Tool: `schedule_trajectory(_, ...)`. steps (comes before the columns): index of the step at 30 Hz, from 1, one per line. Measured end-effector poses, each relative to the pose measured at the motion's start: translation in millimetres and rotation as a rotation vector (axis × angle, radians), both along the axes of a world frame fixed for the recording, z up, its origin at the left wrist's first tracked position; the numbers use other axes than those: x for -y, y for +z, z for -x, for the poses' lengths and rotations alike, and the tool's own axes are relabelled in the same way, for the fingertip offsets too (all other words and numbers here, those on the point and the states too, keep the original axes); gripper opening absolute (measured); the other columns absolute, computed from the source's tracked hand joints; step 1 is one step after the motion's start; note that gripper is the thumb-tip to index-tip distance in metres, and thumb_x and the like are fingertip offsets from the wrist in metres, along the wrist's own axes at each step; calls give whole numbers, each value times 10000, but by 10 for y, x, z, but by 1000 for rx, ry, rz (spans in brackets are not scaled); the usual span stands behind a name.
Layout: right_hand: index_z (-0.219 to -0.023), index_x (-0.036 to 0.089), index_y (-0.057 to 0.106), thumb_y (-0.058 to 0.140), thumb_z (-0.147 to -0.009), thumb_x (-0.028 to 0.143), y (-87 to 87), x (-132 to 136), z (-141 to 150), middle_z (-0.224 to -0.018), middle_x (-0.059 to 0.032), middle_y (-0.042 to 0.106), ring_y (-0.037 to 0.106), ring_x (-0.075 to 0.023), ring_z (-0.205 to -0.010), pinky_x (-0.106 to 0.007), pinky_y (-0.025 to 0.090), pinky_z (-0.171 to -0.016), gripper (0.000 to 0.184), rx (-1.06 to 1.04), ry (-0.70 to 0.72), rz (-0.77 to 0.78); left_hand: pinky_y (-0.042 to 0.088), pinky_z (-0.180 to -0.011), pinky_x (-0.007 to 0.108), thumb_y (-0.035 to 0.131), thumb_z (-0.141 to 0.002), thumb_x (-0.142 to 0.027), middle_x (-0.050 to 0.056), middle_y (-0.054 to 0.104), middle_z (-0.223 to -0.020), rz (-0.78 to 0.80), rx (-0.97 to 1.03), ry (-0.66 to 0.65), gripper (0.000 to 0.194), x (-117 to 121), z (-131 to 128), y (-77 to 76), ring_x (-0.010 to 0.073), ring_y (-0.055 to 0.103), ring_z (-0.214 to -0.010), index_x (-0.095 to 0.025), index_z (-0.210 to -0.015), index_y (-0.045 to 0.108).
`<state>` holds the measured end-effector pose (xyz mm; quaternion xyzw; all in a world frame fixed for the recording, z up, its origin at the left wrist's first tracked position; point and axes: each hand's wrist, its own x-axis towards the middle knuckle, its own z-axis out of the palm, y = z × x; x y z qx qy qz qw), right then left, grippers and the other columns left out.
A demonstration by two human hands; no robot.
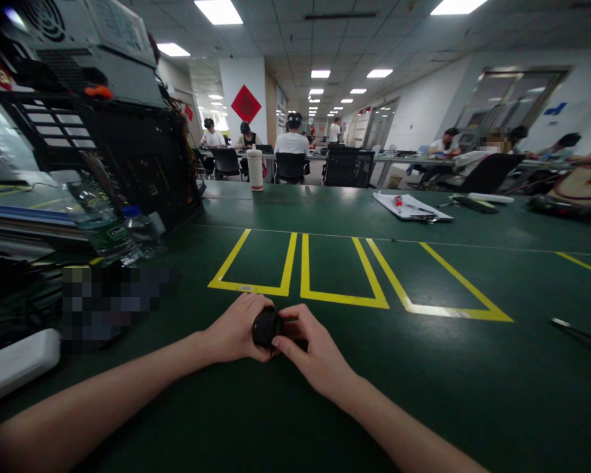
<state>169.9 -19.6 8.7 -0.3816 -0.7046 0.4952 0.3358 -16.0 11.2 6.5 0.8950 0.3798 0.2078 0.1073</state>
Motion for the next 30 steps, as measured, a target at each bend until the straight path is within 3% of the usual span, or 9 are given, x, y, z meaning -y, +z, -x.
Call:
schedule_trajectory(3, -1065, 221, 398, 498, -804, 183, 7, -10, -6, -1047, -41, 516, 543, -169, -954, -369, 480, -827, 283, 32, -6, 23, 402, -724, 338, 687, -558, -404, 57, 521, -907, -28, -4, -2, 537, -9, 4, 2, 209, 491, -809, -153, -967, 447)
schedule_trajectory(10, -1037, 233, 411, 544, -764, 148, -51, -13, -38, -1043, -21, 501, 535, -166, -966, -387, 450, -862, 315, 61, 17, -121, 402, -741, 349, 694, -550, -387, 62, 526, -913, -33, -5, 3, 536, -30, -2, -8, 223, 499, -829, -152, -966, 450)
schedule_trajectory(16, -982, 229, 423, 484, -811, 173, -59, -33, -21, -964, -9, 517, 560, -145, -894, -325, 495, -765, 190, -25, 23, -70, 400, -734, 341, 678, -565, -404, 61, 526, -895, -58, -5, 0, 513, -26, -6, -11, 216, 494, -813, -143, -947, 456)
schedule_trajectory(22, -1071, 228, 395, 478, -815, 213, -20, -13, -11, -1055, -47, 508, 550, -176, -926, -373, 477, -803, 270, 68, -23, -39, 399, -738, 331, 674, -578, -414, 53, 522, -907, -44, 2, -8, 517, -31, -3, -7, 207, 491, -824, -155, -967, 452)
schedule_trajectory(30, -1042, 249, 430, 523, -770, 173, -40, 7, -32, -1111, -30, 433, 491, -181, -1004, -391, 449, -871, 298, 111, -16, -224, 397, -755, 340, 695, -547, -391, 56, 526, -920, -45, 9, -12, 539, -51, 2, -35, 213, 496, -840, -156, -962, 445)
